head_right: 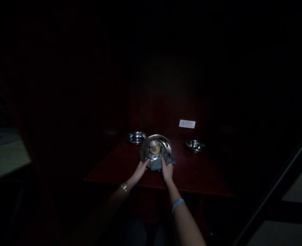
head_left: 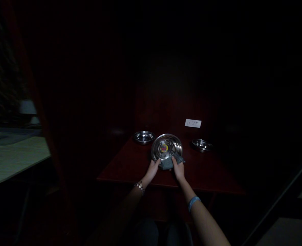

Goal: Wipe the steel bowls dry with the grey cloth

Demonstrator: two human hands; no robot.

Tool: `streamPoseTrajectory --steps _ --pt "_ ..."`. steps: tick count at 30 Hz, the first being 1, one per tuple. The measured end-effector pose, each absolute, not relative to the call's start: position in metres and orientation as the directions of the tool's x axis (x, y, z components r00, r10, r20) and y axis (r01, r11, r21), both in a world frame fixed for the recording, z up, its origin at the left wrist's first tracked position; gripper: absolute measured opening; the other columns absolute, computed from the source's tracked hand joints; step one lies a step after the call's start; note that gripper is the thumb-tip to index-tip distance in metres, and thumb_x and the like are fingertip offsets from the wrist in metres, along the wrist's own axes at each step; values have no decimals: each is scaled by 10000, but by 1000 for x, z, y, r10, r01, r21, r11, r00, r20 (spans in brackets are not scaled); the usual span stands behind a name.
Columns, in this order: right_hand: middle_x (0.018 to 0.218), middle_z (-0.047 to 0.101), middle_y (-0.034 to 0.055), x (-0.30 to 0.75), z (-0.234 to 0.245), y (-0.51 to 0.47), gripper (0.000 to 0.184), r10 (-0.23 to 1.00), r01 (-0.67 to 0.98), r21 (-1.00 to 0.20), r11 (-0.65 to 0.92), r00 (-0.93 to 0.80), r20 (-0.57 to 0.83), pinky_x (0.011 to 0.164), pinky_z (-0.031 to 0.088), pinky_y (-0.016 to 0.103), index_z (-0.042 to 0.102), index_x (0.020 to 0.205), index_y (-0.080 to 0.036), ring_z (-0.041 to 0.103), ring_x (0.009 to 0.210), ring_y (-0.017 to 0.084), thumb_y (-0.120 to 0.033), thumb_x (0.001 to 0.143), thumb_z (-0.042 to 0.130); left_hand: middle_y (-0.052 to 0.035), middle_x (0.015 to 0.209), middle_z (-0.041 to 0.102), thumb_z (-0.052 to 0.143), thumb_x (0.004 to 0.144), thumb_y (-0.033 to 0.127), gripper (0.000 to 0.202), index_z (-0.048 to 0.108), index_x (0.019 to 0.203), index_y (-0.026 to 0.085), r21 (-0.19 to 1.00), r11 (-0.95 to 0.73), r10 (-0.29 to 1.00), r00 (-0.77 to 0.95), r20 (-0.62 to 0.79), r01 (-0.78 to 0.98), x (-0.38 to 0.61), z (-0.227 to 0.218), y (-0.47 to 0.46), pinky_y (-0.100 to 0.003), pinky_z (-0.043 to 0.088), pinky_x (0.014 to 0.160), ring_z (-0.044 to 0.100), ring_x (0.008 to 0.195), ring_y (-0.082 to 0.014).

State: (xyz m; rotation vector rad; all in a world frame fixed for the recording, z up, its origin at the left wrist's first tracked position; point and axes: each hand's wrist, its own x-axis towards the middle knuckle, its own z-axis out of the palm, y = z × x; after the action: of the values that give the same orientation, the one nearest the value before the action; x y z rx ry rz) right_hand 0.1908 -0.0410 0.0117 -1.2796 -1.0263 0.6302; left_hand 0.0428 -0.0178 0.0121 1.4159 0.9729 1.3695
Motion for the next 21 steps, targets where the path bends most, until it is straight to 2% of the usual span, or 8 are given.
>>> streamPoseTrajectory --steps 3,5,8,11,16,21 --pt "1089 722 69 192 9 -45 431 825 294 -922 251 434 363 934 516 414 687 1077 -227 667 1043 269 -527 800 547 -146 1346 572 487 877 298 428 538 1262 120 947 -320 948 -25 319 -42 40 9 -19 -387 394 1076 529 1258 -224" --pt "1099 720 56 192 7 -45 386 829 359 -904 233 413 378 986 475 417 710 1032 -255 645 1092 272 -520 797 556 -141 1324 591 475 879 282 401 558 1237 122 940 -336 942 -33 334 -61 37 10 -21 -396 387 1080 550 1233 -225" --pt "1129 710 54 193 5 -46 398 841 365 -900 237 386 378 1017 444 439 710 1049 -250 628 1123 275 -517 800 553 -142 1283 619 448 897 287 386 564 1219 110 938 -332 943 -35 331 -97 36 15 -27 -419 395 1072 576 1195 -230" --pt "1151 702 56 195 4 -46 426 841 295 -908 296 371 395 1017 446 434 694 1088 -225 631 1120 260 -506 805 544 -150 1324 589 469 903 306 418 534 1266 109 932 -348 937 6 350 -107 38 20 -32 -396 384 1083 560 1220 -226" --pt "1165 698 56 195 7 -47 437 824 256 -896 362 362 436 1027 442 412 679 1116 -219 622 1137 240 -503 812 544 -135 1358 566 529 873 297 428 551 1264 127 918 -394 909 127 396 -40 41 25 -32 -386 352 1106 516 1276 -220" --pt "1202 681 49 193 11 -48 422 831 273 -883 382 317 457 1044 422 439 667 1138 -238 604 1166 236 -471 797 581 -161 1318 593 487 870 265 398 584 1219 99 925 -380 921 87 379 -5 39 26 -30 -392 378 1085 538 1253 -224"
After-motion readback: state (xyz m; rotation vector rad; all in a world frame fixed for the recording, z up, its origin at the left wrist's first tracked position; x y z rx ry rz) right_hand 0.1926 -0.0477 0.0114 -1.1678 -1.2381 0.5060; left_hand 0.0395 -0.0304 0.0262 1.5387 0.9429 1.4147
